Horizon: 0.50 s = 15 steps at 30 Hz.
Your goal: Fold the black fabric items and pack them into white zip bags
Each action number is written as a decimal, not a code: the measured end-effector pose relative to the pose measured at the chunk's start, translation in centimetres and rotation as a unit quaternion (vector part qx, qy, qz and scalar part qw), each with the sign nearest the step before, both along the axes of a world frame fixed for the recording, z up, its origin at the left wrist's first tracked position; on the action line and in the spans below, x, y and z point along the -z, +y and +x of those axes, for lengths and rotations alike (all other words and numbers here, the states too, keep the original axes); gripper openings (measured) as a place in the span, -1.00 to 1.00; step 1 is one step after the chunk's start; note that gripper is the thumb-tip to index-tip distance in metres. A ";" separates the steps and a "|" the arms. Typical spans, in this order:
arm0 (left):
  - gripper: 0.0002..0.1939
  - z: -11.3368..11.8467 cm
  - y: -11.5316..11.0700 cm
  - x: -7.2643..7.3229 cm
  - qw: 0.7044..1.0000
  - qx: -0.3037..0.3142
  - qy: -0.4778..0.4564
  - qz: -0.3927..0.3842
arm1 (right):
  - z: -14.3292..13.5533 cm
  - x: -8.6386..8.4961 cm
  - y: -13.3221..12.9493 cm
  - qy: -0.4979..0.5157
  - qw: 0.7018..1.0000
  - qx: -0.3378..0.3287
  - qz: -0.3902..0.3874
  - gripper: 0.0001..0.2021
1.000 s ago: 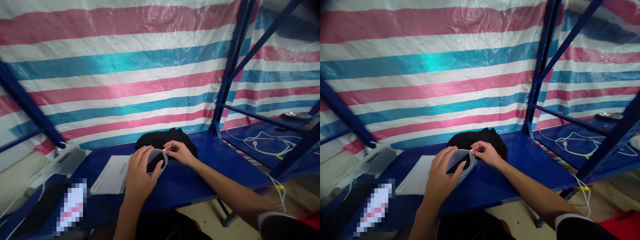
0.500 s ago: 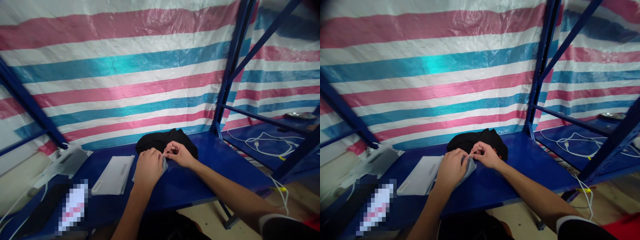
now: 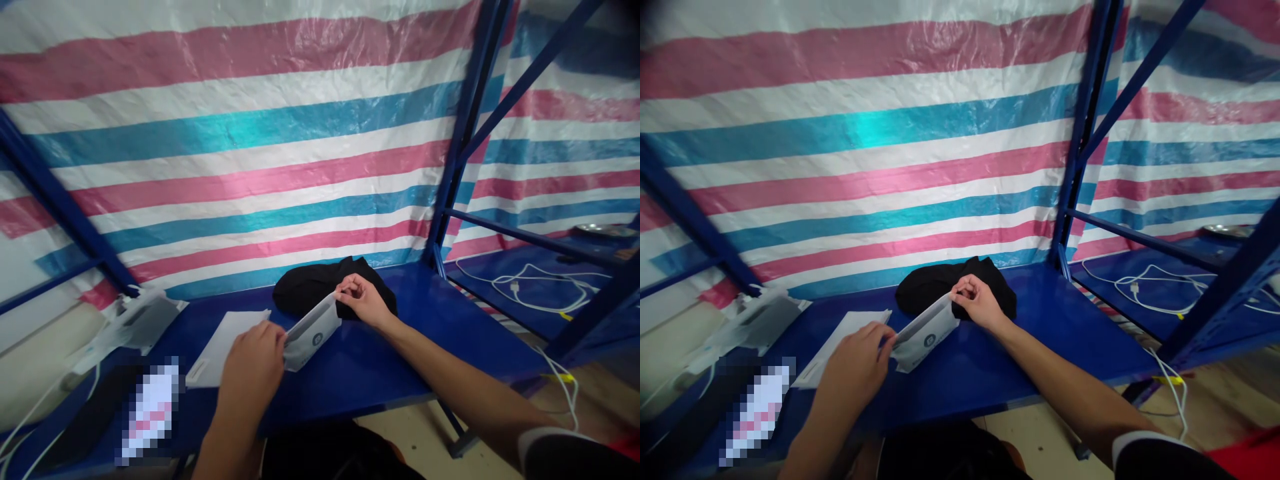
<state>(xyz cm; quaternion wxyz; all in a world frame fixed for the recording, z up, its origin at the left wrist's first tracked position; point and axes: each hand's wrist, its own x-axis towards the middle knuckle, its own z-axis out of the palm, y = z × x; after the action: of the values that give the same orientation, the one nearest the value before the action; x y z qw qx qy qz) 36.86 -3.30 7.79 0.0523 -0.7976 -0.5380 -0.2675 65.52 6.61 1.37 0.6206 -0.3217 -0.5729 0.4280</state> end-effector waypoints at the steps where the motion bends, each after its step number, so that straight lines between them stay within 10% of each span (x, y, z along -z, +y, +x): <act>1: -0.81 -1.1 -0.4 0.2 1.000 -0.006 -0.006 -0.004 | 0.0 -0.1 0.0 0.001 1.000 0.000 -0.002 -0.50; 11: -0.73 -1.1 1.4 1.8 0.997 0.015 -0.071 -0.029 | -0.5 0.5 0.4 0.007 1.000 -0.003 -0.020 -0.55; 15: -0.71 -5.0 4.1 0.3 0.996 -0.037 -0.078 0.027 | 0.2 1.2 0.7 -0.007 0.999 -0.004 -0.032 -0.58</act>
<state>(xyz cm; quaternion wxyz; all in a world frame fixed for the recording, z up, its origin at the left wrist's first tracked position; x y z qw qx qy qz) 31.87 0.77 7.51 0.0416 -0.7525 -0.5620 -0.3408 65.73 7.36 0.19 0.6041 -0.3423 -0.5644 0.4465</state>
